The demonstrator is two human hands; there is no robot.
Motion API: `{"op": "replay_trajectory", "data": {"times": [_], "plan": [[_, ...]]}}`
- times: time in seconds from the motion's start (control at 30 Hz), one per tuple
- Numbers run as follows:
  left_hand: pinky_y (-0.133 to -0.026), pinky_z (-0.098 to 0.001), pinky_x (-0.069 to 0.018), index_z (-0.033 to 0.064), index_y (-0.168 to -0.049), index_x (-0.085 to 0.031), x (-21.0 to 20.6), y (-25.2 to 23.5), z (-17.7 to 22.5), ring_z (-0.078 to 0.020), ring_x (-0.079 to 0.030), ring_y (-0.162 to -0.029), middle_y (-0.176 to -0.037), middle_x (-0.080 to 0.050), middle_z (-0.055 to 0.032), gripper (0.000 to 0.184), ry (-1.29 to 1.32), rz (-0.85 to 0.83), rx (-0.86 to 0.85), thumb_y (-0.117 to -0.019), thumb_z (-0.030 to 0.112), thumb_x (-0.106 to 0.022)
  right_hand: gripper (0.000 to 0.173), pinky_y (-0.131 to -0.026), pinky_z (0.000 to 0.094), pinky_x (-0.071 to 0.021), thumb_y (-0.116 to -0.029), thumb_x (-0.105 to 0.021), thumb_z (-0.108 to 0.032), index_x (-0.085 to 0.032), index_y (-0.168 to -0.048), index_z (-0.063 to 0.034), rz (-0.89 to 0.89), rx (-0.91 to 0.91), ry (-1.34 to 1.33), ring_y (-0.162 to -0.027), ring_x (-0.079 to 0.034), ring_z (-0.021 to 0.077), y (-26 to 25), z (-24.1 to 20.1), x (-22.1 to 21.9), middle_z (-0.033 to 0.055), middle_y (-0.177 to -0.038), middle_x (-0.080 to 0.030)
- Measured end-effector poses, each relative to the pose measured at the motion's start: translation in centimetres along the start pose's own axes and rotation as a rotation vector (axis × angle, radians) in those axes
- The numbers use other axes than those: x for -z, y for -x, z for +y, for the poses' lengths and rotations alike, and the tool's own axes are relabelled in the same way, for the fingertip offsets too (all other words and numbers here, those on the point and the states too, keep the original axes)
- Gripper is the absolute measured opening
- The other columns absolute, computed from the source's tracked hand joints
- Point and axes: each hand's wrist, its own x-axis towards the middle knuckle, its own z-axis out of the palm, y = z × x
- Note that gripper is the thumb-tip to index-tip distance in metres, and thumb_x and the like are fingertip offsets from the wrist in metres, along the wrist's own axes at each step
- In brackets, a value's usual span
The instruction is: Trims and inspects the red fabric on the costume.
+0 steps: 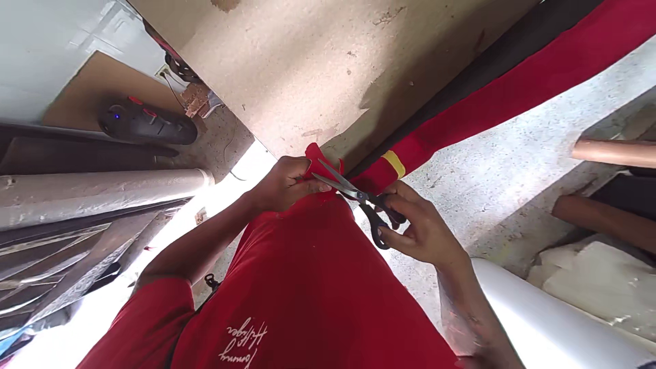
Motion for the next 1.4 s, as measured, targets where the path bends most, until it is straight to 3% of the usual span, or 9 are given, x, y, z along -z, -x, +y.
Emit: {"op": "replay_trajectory", "data": {"times": [0.1, 0.33, 0.53, 0.67, 0.83, 0.97, 1.1, 1.27, 1.4], "plan": [[-0.087, -0.0274, -0.0597, -0.0015, -0.104, -0.072, 0.0, 0.0, 0.4, -0.0056, -0.070, -0.095, -0.098, -0.074, -0.0041, 0.016, 0.038, 0.011, -0.023, -0.0996, 0.014, -0.068, 0.042, -0.054, 0.0227, -0.0399, -0.0873, -0.070, -0.051, -0.059, -0.085, -0.0099, 0.121, 0.067, 0.029, -0.071, -0.051, 0.0078, -0.2, -0.6, -0.3, 0.0048, -0.090, -0.054], [-0.085, -0.0282, -0.0598, -0.0024, -0.105, -0.071, 0.1, 0.7, 0.6, -0.0063, -0.070, -0.093, -0.098, -0.074, -0.0048, 0.017, 0.181, 0.023, -0.056, -0.1016, 0.013, -0.064, 0.039, -0.051, 0.0259, -0.0365, -0.0913, -0.070, -0.043, -0.056, -0.080, -0.0095, 0.086, 0.098, 0.089, -0.065, -0.047, 0.0102, -0.3, -2.5, -0.2, 0.0044, -0.081, -0.051], [-0.087, -0.0268, -0.0588, -0.0015, -0.108, -0.069, 0.3, 1.1, 0.9, -0.0044, -0.068, -0.095, -0.100, -0.073, -0.0031, 0.018, 0.218, -0.009, -0.084, -0.1036, 0.014, -0.061, 0.041, -0.051, 0.0267, -0.0350, -0.0895, -0.069, -0.047, -0.054, -0.078, -0.0107, 0.075, 0.099, 0.168, -0.065, -0.047, 0.0107, -0.3, -4.1, 0.4, 0.0037, -0.080, -0.050], [-0.085, -0.0266, -0.0595, -0.0018, -0.106, -0.069, 1.0, 1.2, 1.3, -0.0042, -0.069, -0.093, -0.097, -0.073, -0.0033, 0.018, 0.211, -0.027, -0.103, -0.1043, 0.014, -0.060, 0.038, -0.049, 0.0278, -0.0352, -0.0937, -0.068, -0.042, -0.056, -0.078, -0.0099, 0.051, 0.102, 0.202, -0.062, -0.047, 0.0116, -0.3, -5.3, 0.6, 0.0044, -0.078, -0.051], [-0.087, -0.0255, -0.0581, -0.0026, -0.108, -0.068, 1.5, 1.4, 1.5, -0.0037, -0.068, -0.096, -0.099, -0.072, -0.0040, 0.021, 0.211, -0.086, -0.136, -0.1052, 0.015, -0.058, 0.041, -0.048, 0.0279, -0.0328, -0.0906, -0.068, -0.049, -0.055, -0.077, -0.0117, 0.026, 0.093, 0.262, -0.060, -0.046, 0.0110, -0.2, -6.6, 1.0, 0.0031, -0.077, -0.050], [-0.086, -0.0259, -0.0590, -0.0022, -0.108, -0.068, 2.2, 1.6, 1.8, -0.0035, -0.069, -0.095, -0.099, -0.073, -0.0031, 0.021, 0.225, -0.112, -0.126, -0.1055, 0.015, -0.058, 0.040, -0.046, 0.0293, -0.0327, -0.0948, -0.065, -0.045, -0.055, -0.077, -0.0111, 0.004, 0.106, 0.312, -0.058, -0.045, 0.0124, -0.1, -7.6, 1.2, 0.0043, -0.076, -0.050], [-0.088, -0.0237, -0.0569, -0.0015, -0.108, -0.068, 2.6, 1.7, 1.9, -0.0013, -0.067, -0.097, -0.100, -0.072, -0.0024, 0.022, 0.221, -0.126, -0.154, -0.1062, 0.017, -0.057, 0.043, -0.046, 0.0294, -0.0313, -0.0919, -0.065, -0.051, -0.055, -0.077, -0.0122, -0.009, 0.097, 0.356, -0.058, -0.044, 0.0118, -0.3, -8.5, 1.2, 0.0031, -0.076, -0.049], [-0.086, -0.0248, -0.0581, -0.0025, -0.107, -0.068, 3.4, 1.8, 2.0, -0.0029, -0.068, -0.095, -0.097, -0.072, -0.0033, 0.022, 0.219, -0.137, -0.150, -0.1062, 0.017, -0.057, 0.041, -0.045, 0.0299, -0.0313, -0.0953, -0.064, -0.047, -0.054, -0.077, -0.0118, -0.033, 0.095, 0.364, -0.056, -0.044, 0.0128, -0.7, -9.4, 1.0, 0.0037, -0.076, -0.049], [-0.087, -0.0223, -0.0568, -0.0022, -0.108, -0.068, 3.7, 1.8, 2.1, -0.0005, -0.066, -0.097, -0.098, -0.071, -0.0023, 0.022, 0.220, -0.149, -0.169, -0.1064, 0.017, -0.056, 0.044, -0.046, 0.0295, -0.0300, -0.0922, -0.065, -0.052, -0.053, -0.076, -0.0128, -0.029, 0.086, 0.384, -0.056, -0.043, 0.0120, -1.0, -9.9, 0.8, 0.0027, -0.074, -0.048]]}}
